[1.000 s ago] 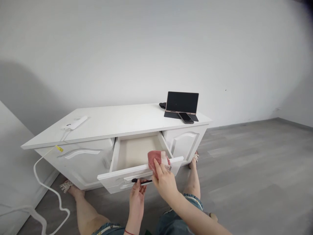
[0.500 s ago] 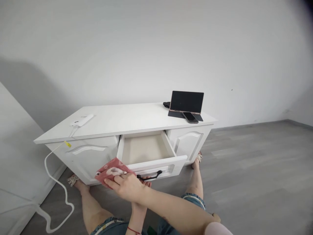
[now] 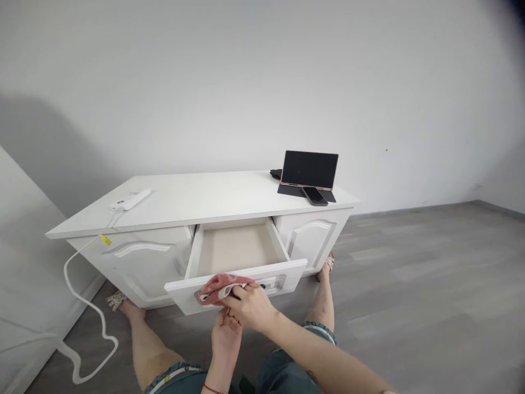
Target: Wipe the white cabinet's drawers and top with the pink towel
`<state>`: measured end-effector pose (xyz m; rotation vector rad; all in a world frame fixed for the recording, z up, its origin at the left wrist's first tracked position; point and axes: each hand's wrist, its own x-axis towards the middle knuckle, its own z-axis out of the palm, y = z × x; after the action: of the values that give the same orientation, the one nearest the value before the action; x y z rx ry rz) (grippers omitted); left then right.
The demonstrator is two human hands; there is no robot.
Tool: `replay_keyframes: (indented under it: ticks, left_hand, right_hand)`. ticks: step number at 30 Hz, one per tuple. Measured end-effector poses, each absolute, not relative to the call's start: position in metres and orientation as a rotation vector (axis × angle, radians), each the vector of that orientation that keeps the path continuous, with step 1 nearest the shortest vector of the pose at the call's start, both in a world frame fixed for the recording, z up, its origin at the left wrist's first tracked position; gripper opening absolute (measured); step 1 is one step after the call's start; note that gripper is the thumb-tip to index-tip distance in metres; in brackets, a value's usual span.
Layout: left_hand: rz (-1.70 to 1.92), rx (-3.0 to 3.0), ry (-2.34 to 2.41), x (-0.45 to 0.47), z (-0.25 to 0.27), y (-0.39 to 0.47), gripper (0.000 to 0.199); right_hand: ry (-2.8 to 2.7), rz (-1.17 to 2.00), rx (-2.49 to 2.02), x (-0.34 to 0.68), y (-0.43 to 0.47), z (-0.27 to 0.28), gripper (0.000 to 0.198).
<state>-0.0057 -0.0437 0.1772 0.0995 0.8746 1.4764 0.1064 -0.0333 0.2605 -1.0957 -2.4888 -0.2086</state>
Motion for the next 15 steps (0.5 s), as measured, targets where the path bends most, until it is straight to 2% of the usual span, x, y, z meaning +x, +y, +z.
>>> replay_keyframes:
  ticks: [3,7,8,12,15]
  left_hand:
    - [1.417,-0.018,0.786,0.001,0.175,-0.046,0.018]
    - [1.422,0.052,0.838,0.003,0.177,-0.044,0.004]
    - [1.433,0.111,0.855,0.004,0.177,-0.042,0.006]
    - [1.465,0.274,0.948,0.01,0.176,-0.038,0.023]
    - [1.467,0.283,0.985,0.017,0.177,-0.04,0.029]
  right_hand:
    - [-2.431,-0.375,-1.22,0.155,-0.036,0.247,0.032]
    - [-2.21,-0.57,-1.349,0.223,-0.035,0.206,0.027]
    - [-2.146,-0.571,-1.4,0.232,-0.036,0.194,0.026]
    - [-1.875,-0.296,-1.654,0.219,-0.045,0.138,0.031]
    - [-1.658,-0.052,-1.764,0.171,-0.052,0.11,0.043]
